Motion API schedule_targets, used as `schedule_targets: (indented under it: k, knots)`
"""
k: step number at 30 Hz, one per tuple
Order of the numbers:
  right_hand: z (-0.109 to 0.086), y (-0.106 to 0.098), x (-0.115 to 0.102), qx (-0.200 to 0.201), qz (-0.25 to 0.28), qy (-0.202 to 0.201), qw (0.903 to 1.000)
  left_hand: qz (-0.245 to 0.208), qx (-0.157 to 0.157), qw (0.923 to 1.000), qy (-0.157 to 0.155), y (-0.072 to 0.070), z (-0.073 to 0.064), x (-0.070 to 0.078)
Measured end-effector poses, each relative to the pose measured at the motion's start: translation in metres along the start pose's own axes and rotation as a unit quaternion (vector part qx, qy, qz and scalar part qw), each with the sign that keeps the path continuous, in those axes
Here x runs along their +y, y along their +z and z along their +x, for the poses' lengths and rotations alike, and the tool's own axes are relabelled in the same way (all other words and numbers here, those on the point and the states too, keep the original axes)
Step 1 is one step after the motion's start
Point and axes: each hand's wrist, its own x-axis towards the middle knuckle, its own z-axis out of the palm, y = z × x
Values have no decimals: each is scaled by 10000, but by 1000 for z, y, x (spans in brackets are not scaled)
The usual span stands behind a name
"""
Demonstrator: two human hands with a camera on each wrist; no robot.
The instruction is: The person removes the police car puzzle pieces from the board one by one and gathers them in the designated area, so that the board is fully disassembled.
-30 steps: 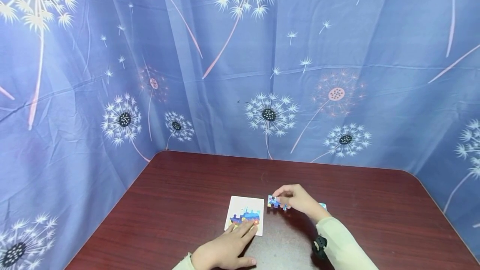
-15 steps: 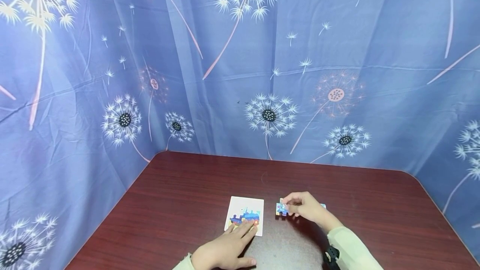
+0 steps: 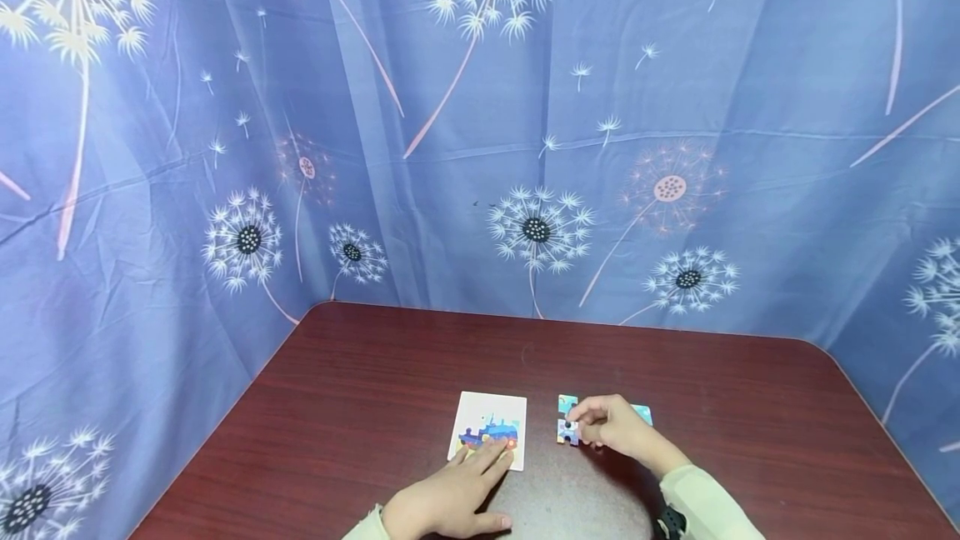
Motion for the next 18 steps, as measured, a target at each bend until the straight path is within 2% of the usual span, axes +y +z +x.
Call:
schedule_targets:
  k: [11, 18]
  knots:
    - [2, 5, -3, 382, -315, 617, 9969, 2, -13, 10000, -27, 1, 0, 0]
    - [2, 6, -2, 502, -549, 733, 9945, -57, -13, 10000, -52, 1, 0, 0]
